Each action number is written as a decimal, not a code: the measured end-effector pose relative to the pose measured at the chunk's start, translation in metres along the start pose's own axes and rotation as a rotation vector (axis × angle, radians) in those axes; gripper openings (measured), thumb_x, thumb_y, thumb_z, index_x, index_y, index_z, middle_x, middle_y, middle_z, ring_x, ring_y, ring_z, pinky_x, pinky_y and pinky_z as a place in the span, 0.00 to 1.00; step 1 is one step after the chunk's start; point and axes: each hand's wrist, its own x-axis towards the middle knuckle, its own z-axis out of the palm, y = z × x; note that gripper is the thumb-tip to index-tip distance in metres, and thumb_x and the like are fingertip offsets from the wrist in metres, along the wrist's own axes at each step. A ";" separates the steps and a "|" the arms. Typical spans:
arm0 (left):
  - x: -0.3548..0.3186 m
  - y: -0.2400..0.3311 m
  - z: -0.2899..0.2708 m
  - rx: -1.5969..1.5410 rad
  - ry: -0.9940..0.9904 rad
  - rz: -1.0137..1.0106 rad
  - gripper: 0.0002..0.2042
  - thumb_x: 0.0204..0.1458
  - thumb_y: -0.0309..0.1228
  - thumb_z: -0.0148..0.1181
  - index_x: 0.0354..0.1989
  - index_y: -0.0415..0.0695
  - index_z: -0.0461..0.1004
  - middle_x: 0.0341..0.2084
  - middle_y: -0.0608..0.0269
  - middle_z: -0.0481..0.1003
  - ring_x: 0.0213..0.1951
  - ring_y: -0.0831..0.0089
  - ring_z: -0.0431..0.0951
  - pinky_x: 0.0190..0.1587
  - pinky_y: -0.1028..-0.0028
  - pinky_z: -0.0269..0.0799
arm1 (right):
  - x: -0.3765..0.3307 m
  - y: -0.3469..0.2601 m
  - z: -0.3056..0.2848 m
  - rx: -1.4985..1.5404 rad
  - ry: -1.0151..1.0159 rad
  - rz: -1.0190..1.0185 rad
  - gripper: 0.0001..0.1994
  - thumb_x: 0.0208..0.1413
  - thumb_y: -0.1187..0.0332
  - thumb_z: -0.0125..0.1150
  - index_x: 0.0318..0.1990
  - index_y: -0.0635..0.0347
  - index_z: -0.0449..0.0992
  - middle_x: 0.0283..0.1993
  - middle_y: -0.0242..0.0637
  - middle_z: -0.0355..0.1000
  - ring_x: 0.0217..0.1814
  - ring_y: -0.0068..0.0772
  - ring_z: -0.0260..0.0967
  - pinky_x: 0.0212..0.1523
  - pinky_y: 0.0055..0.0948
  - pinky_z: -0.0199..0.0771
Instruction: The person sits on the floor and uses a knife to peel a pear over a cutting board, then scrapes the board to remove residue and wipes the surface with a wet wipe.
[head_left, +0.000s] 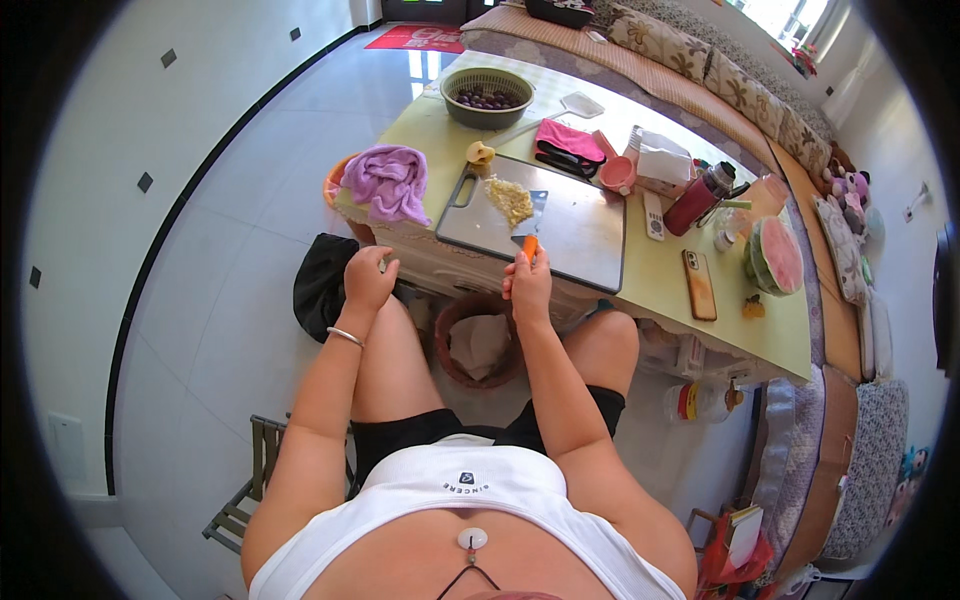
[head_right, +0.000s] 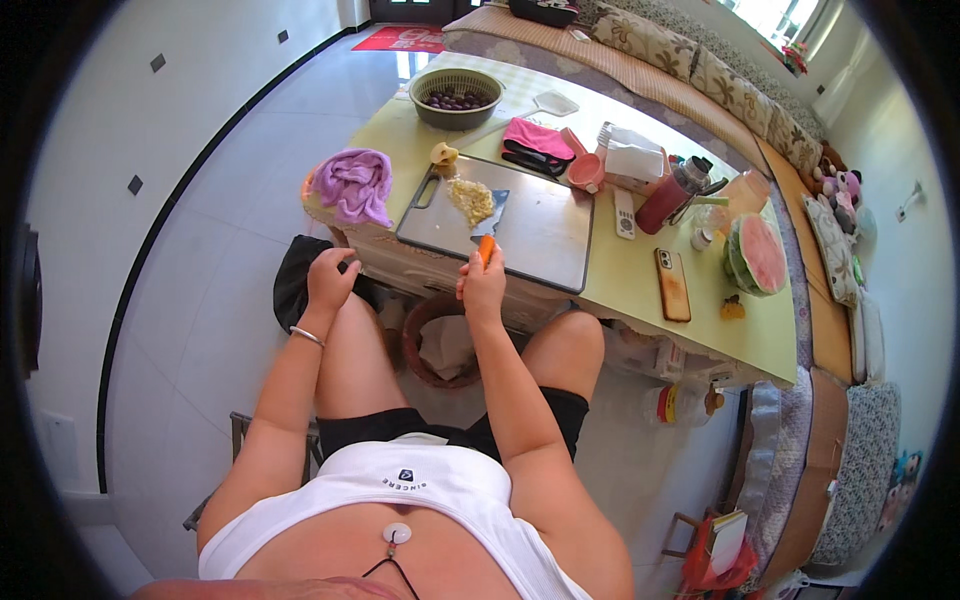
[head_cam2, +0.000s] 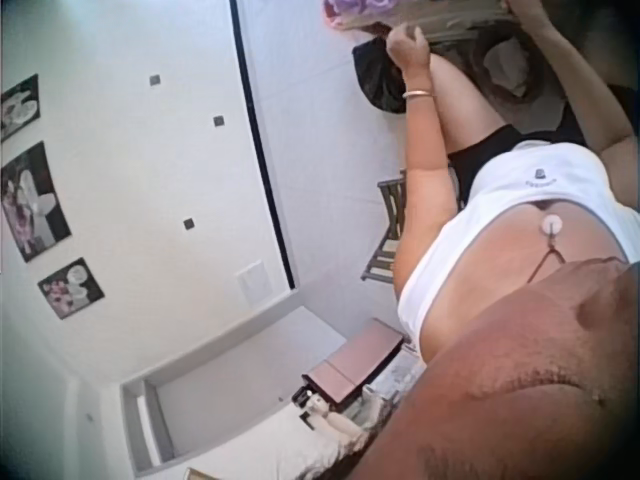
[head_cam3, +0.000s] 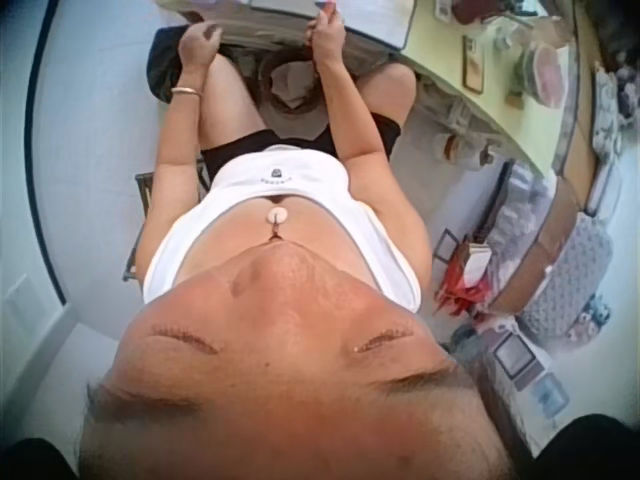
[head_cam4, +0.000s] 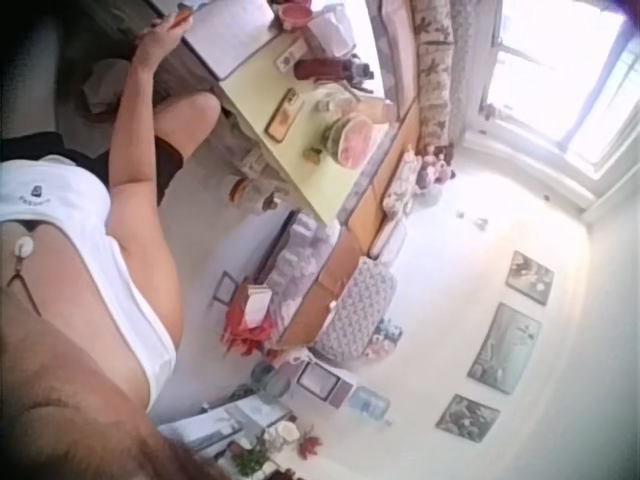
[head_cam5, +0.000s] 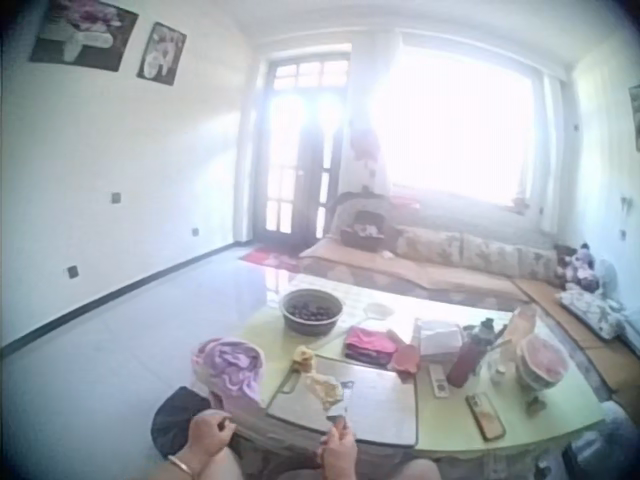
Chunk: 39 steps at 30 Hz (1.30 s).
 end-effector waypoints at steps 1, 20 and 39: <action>0.001 -0.005 0.005 -0.086 0.094 -0.057 0.07 0.46 0.28 0.62 0.32 0.38 0.79 0.31 0.53 0.79 0.36 0.59 0.79 0.41 0.67 0.74 | -0.001 0.005 0.003 0.011 -0.024 0.005 0.20 0.65 0.68 0.45 0.63 0.57 0.55 0.26 0.32 0.65 0.15 0.20 0.60 0.12 0.22 0.61; -0.006 -0.013 0.005 0.200 0.051 0.019 0.08 0.46 0.32 0.59 0.21 0.42 0.77 0.23 0.51 0.76 0.28 0.52 0.77 0.34 0.58 0.72 | -0.061 -0.020 -0.049 0.583 -0.234 0.109 0.14 0.67 0.65 0.46 0.57 0.55 0.60 0.31 0.34 0.66 0.18 0.19 0.57 0.17 0.18 0.58; 0.011 0.001 0.027 0.226 -0.056 -0.016 0.09 0.47 0.36 0.57 0.24 0.44 0.79 0.24 0.53 0.77 0.30 0.54 0.78 0.34 0.59 0.74 | -0.142 0.053 -0.097 -1.204 -0.237 -0.167 0.27 0.58 0.68 0.55 0.64 0.63 0.58 0.41 0.58 0.73 0.44 0.60 0.71 0.44 0.48 0.72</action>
